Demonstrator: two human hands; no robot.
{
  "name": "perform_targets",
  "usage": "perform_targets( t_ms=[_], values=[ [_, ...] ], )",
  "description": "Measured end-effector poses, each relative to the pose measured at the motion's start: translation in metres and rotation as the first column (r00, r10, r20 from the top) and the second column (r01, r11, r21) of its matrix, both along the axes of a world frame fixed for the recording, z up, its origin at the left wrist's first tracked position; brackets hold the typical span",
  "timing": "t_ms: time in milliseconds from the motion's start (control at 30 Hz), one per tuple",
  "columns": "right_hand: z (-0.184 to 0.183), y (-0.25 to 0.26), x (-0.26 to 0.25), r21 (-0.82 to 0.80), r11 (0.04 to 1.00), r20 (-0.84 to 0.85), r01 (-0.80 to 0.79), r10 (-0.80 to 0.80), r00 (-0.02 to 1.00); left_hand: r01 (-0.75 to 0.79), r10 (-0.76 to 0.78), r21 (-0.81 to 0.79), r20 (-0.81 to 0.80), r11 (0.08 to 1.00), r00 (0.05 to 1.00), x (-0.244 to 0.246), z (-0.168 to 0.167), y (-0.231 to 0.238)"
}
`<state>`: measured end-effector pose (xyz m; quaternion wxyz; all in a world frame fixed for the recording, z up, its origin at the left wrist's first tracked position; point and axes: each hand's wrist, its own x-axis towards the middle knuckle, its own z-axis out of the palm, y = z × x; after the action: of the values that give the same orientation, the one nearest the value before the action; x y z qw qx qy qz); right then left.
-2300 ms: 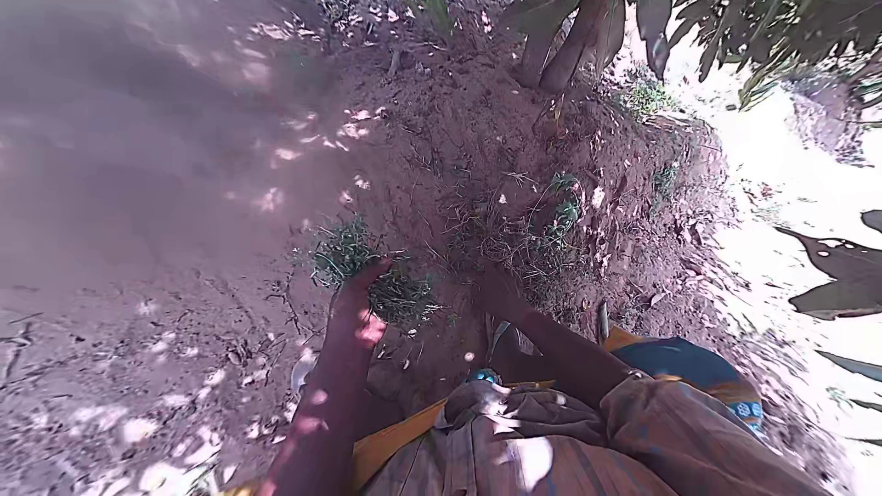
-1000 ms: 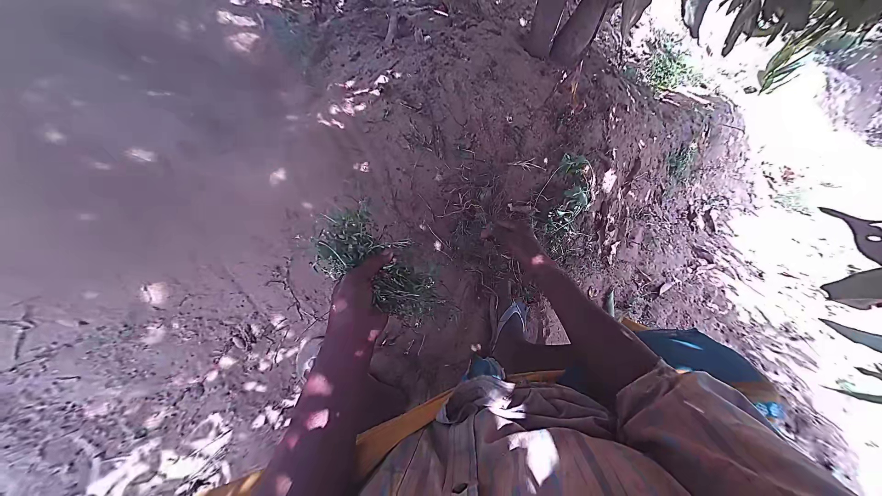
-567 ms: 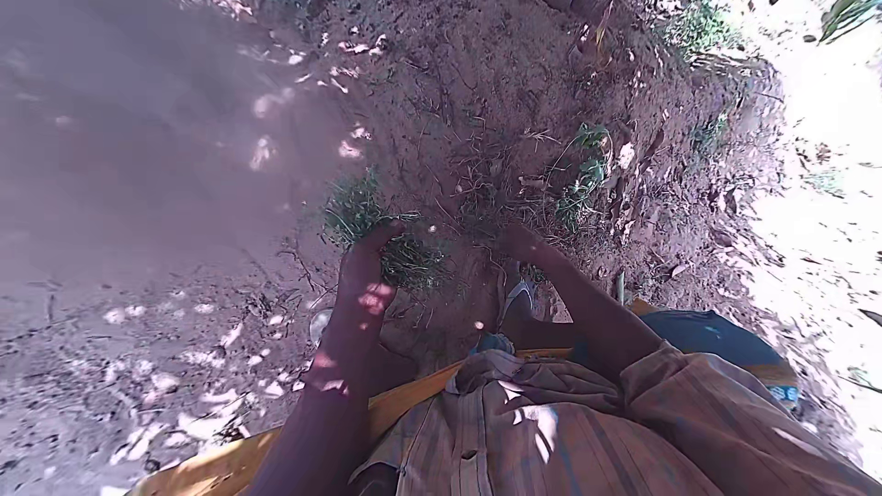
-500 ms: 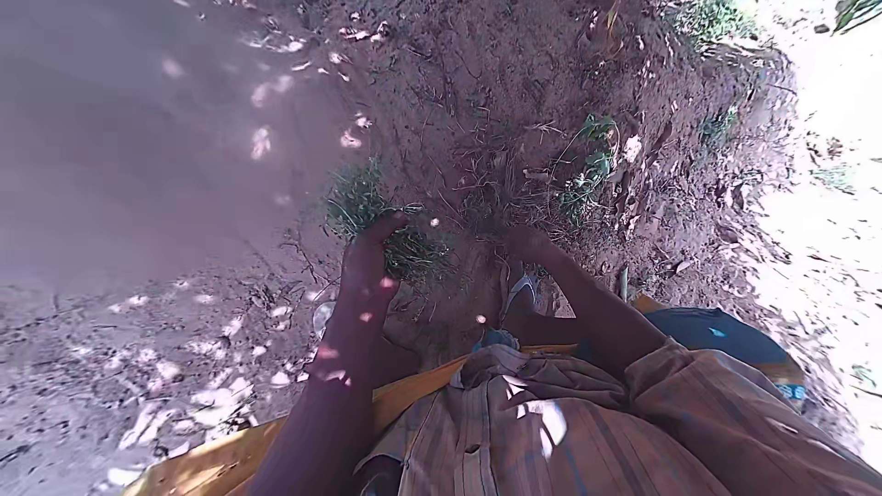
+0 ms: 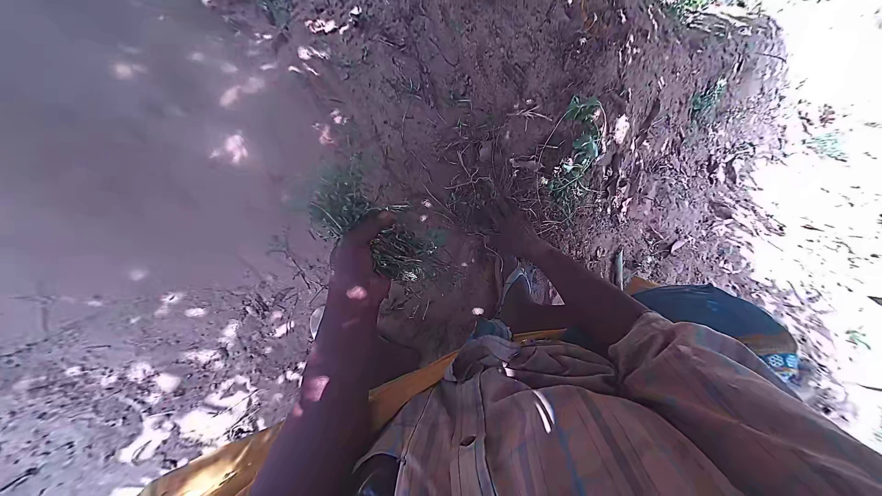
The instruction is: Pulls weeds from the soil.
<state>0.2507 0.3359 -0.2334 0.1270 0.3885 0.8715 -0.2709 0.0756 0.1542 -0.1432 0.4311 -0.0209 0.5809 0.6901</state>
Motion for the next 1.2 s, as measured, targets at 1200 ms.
perform_targets(
  t_ms=[1200],
  values=[
    [0.113, -0.012, -0.037, -0.537, 0.833, -0.395, 0.131, -0.386, 0.834, -0.059, 0.060, -0.017, 0.052, 0.998, 0.997, -0.001, 0.002, 0.001]
  ],
)
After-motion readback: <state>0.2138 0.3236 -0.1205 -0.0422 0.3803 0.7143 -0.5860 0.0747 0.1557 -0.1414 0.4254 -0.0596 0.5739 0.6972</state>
